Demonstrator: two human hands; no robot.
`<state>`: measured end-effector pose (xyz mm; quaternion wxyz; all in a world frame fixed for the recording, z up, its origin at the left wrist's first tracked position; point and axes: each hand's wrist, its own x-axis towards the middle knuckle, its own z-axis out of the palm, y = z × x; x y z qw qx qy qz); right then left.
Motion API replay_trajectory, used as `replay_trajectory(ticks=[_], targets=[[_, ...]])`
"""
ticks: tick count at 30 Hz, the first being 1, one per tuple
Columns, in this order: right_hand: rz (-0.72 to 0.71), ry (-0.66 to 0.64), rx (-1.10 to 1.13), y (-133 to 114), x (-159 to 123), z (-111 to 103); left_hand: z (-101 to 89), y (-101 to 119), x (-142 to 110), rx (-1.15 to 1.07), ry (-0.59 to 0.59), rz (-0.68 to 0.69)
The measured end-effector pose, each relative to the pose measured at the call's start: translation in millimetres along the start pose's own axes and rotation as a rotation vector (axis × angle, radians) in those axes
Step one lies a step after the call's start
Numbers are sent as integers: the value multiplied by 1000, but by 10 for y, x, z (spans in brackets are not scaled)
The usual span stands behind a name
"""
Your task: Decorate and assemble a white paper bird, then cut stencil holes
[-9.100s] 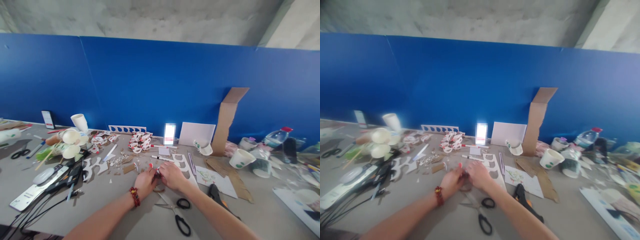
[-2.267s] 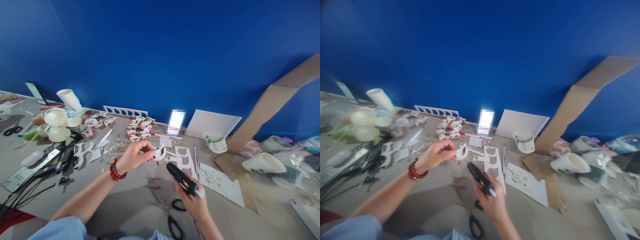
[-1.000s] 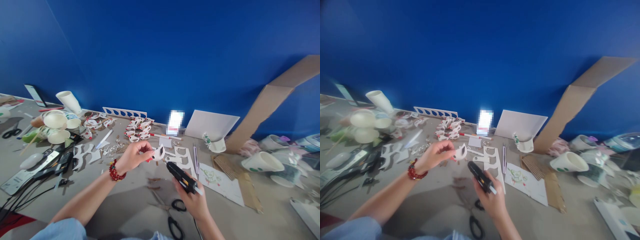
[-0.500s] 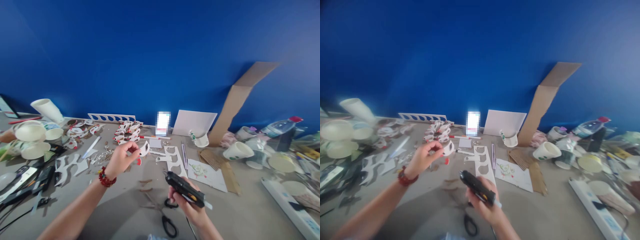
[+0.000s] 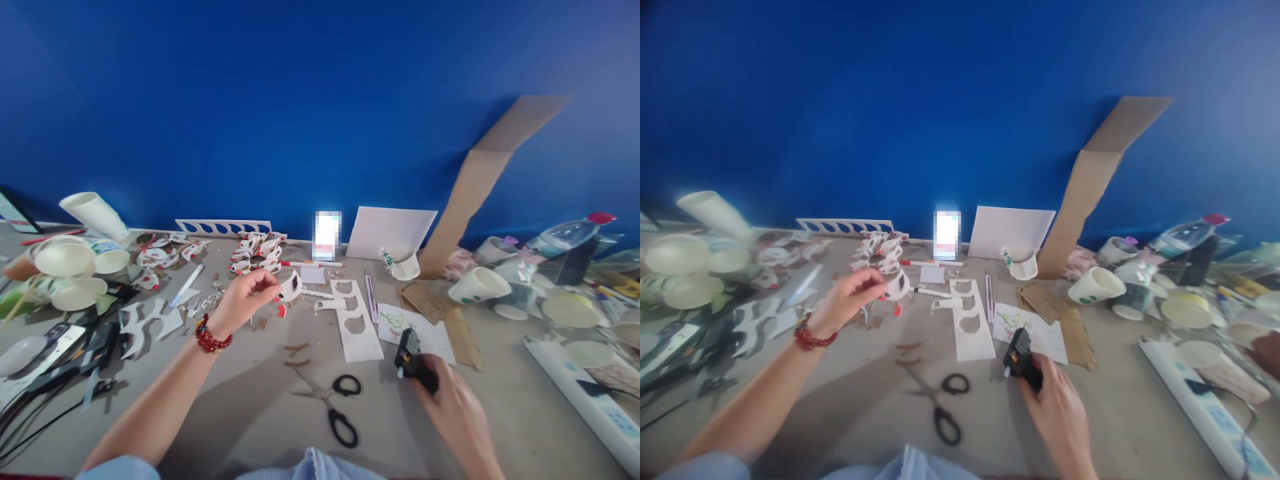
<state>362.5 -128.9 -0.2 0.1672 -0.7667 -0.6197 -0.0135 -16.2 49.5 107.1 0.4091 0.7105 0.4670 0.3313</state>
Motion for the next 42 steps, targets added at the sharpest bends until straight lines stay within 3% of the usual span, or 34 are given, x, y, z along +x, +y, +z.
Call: replay_trajectory(ticks=[7, 10, 13, 14, 16, 19, 22, 25, 30, 37, 39, 42], targets=[[22, -45, -225, 110, -124, -143, -3, -143, -114, -186, -117, -162], [23, 48, -335, -8, -81, -283, 8, -289, -174, -238, -145, -199], [-81, 197, -140, -302, 75, -313, 57, -420, -209, -293, -156, -233], [-158, 183, -10, -445, 146, -282, 82, -456, -215, -310, -156, -245], [-343, 31, 224, -788, 294, -166, 132, -519, -220, -345, -159, -268], [-544, -230, 389, -1323, 484, 68, 182, -581, -226, -385, -147, -284], [-598, -370, 393, -1674, 598, 256, 178, -603, -233, -399, -134, -279], [-586, -428, 368, -1778, 647, 346, 144, -604, -232, -406, -124, -272], [-539, -463, 430, -1744, 660, 341, 106, -615, -221, -434, -112, -283], [-512, -498, 663, -1677, 706, 51, 165, -652, -211, -451, -120, -328], [-449, -507, 779, -1663, 731, -27, 195, -646, -218, -470, -132, -322], [-238, -510, 980, -1682, 751, -38, 225, -610, -239, -461, -148, -285]])
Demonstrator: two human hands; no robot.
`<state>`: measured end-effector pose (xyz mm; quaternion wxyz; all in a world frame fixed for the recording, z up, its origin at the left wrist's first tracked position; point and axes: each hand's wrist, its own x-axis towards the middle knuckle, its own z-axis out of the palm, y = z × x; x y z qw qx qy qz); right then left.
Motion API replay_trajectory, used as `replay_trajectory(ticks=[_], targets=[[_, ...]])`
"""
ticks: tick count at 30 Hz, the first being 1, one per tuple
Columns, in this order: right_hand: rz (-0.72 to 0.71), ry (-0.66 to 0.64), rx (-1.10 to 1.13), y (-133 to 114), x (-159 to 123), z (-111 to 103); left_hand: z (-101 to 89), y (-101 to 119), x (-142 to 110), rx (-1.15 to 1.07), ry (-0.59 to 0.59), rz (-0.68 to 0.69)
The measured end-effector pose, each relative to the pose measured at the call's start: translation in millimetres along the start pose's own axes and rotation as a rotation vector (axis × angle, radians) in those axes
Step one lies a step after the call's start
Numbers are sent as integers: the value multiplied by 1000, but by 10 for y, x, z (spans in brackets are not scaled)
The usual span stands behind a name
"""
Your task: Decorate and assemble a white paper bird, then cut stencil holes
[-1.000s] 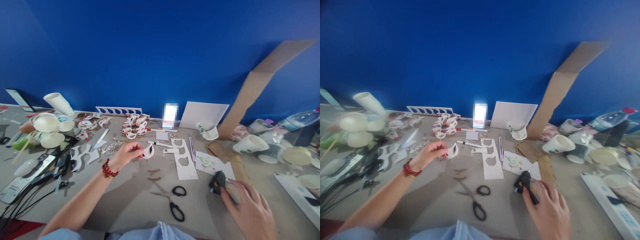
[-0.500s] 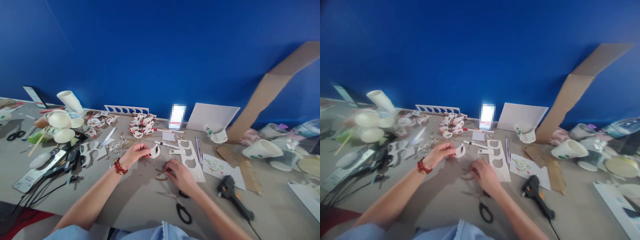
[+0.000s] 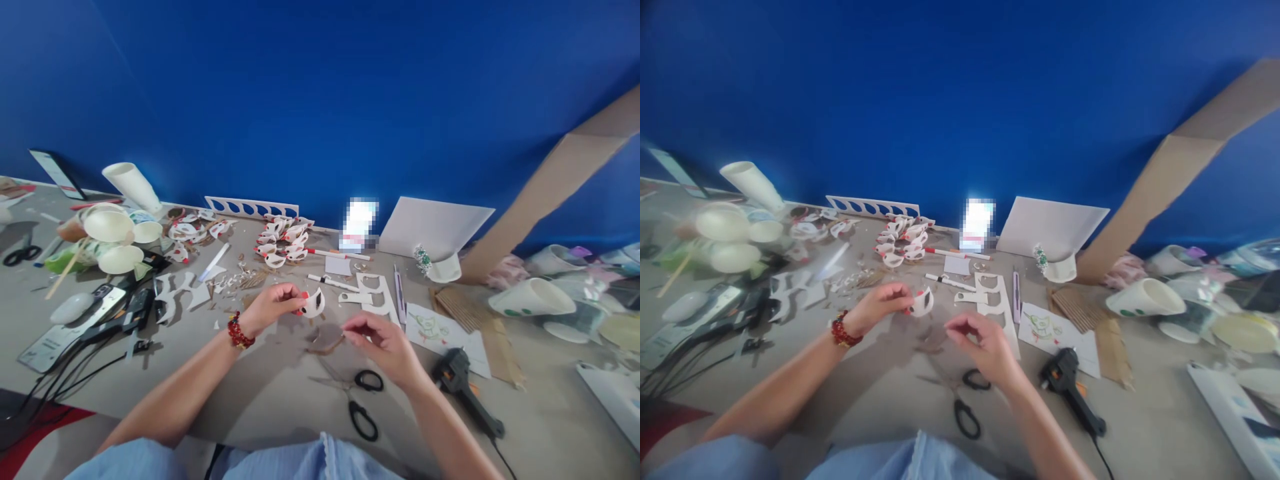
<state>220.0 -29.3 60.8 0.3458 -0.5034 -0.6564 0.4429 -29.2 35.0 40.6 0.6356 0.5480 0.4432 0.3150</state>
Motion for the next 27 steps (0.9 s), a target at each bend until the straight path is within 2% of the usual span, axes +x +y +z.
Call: replay_trajectory(ticks=[5, 11, 18, 27], targets=[[163, 157, 322, 59, 87, 162, 53, 71, -62, 65, -26, 10], [216, 179, 481, 126, 116, 296, 87, 130, -90, 111, -9, 18], [247, 215, 516, 175, 109, 343, 98, 114, -86, 121, -5, 18], [201, 228, 472, 182, 116, 359, 114, 126, -85, 137, -8, 19]])
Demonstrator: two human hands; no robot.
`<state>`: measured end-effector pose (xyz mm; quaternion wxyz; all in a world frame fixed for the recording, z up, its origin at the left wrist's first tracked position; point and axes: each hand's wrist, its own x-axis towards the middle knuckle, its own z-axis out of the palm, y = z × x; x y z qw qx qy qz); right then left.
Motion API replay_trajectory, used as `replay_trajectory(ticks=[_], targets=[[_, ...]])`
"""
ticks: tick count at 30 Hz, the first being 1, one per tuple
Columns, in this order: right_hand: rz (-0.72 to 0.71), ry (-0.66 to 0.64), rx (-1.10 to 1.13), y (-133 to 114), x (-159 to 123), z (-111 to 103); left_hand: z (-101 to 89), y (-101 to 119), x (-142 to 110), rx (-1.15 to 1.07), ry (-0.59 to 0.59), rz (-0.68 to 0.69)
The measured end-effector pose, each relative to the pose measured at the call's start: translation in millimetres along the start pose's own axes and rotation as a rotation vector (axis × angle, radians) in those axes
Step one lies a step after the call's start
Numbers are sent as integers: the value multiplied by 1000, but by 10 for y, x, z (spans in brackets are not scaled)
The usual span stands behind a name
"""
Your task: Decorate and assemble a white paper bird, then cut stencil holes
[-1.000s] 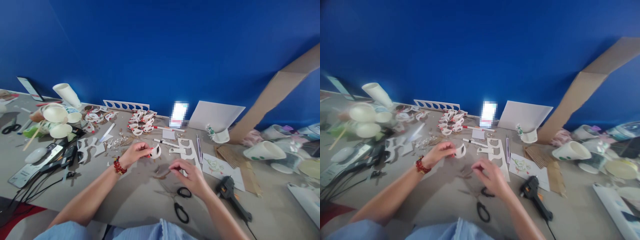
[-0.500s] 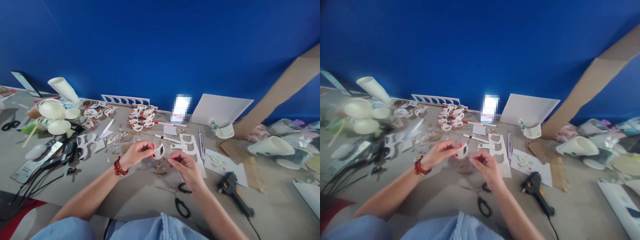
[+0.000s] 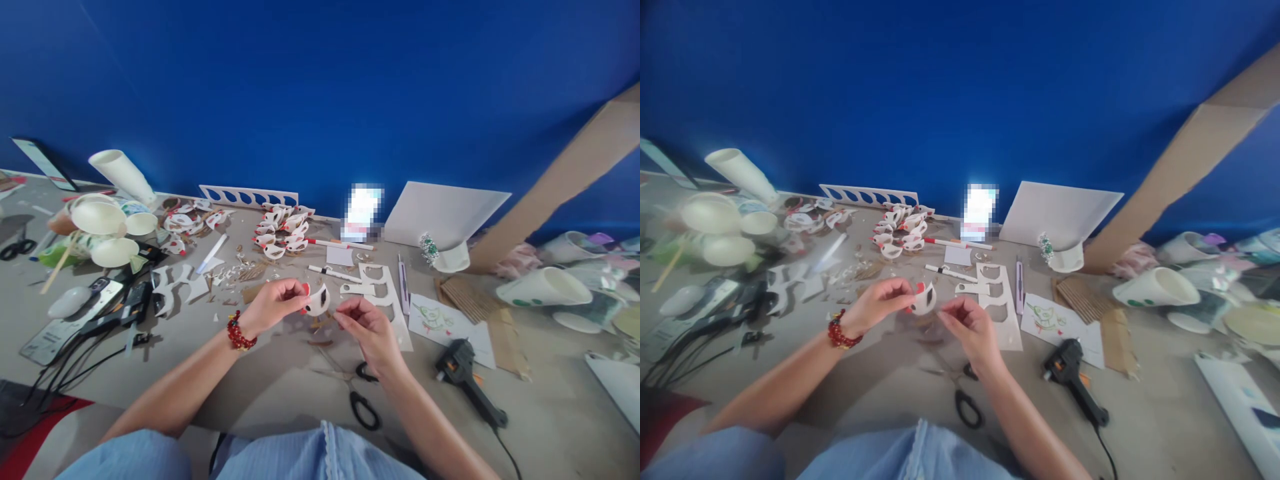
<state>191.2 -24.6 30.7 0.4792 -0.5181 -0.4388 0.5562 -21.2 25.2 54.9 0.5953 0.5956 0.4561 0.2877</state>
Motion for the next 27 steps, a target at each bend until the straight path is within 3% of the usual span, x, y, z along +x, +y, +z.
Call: replay_trajectory(ticks=[27], targets=[[21, 10, -8, 30, 2, 18, 9, 28, -11, -29, 17, -19]])
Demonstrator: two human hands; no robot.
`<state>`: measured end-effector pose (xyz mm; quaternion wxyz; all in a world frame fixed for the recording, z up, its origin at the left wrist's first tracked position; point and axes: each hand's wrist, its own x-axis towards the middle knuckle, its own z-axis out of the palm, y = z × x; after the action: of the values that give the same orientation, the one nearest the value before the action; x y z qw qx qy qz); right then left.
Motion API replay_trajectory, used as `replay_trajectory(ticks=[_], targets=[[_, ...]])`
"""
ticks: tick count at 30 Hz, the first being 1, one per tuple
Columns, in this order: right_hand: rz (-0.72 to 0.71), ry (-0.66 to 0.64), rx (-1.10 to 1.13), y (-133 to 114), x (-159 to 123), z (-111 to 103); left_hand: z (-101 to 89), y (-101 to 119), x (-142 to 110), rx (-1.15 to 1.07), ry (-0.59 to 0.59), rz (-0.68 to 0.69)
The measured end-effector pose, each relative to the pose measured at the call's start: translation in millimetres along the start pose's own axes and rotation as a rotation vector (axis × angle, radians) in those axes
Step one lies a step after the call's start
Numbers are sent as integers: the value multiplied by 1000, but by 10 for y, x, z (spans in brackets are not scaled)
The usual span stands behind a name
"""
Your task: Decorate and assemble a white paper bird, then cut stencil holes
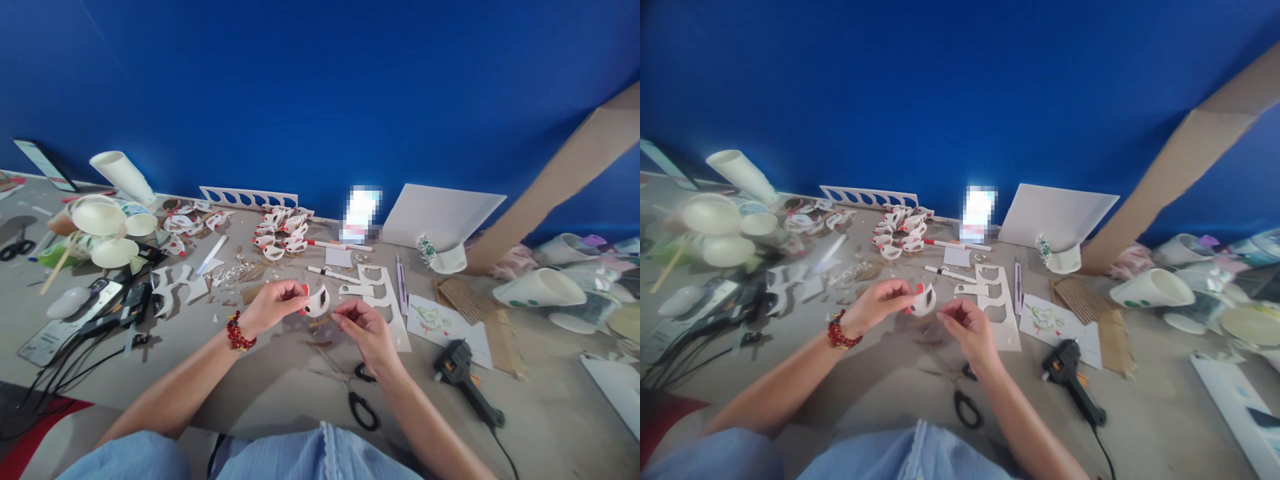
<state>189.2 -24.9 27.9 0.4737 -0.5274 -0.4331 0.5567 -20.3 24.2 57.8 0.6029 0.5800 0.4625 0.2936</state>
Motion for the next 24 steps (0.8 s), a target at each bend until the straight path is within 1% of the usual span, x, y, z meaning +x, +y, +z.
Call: replay_trajectory(ticks=[10, 24], targets=[[-33, -2, -68, 55, 5, -22, 12, 19, -16, 12, -4, 1], [-74, -20, -122, 67, 0, -26, 20, 37, -16, 34, -12, 15]])
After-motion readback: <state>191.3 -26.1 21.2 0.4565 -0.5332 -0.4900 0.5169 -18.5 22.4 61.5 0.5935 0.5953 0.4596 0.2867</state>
